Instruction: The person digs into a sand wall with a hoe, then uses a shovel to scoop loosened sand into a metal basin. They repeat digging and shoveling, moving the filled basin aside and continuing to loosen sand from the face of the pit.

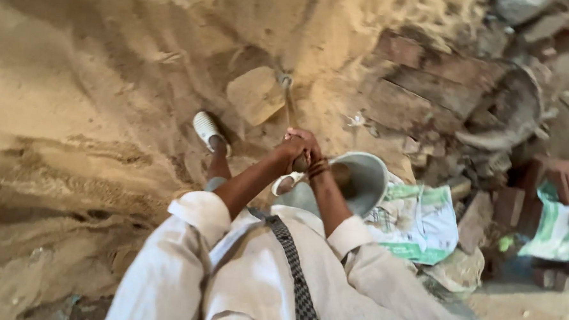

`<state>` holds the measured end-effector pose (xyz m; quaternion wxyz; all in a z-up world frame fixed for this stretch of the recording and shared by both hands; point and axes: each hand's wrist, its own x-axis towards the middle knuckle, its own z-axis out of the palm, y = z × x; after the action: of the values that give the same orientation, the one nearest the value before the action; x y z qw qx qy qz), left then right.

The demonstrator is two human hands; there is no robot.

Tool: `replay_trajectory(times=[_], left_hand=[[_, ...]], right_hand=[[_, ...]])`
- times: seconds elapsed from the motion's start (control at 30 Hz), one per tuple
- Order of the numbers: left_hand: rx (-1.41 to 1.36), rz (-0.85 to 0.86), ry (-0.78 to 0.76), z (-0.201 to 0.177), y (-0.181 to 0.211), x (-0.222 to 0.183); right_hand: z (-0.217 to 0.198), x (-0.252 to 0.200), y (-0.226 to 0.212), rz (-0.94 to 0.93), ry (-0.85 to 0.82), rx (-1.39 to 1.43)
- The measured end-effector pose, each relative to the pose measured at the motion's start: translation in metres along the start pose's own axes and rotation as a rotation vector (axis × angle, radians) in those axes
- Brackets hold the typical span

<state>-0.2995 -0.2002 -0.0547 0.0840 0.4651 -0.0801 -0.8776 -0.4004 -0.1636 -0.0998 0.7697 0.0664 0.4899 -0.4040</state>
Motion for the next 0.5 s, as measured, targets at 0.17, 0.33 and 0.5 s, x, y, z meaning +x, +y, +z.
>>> replay_trajectory(times=[0.17,0.33,0.5], left_hand=[[0.084,-0.311,0.013,0.096,-0.023,-0.067],[0.744,-0.122,-0.417,0.137,0.009,-0.173],[0.33,-0.743,-0.371,0.127,0.084,-0.256]], right_hand=[[0.022,-0.128,-0.042,0.001,0.139,0.462],[-0.055,-0.132,-0.021,-0.38,0.211,0.752],[-0.152,-0.138,-0.01,-0.602,0.526,0.692]])
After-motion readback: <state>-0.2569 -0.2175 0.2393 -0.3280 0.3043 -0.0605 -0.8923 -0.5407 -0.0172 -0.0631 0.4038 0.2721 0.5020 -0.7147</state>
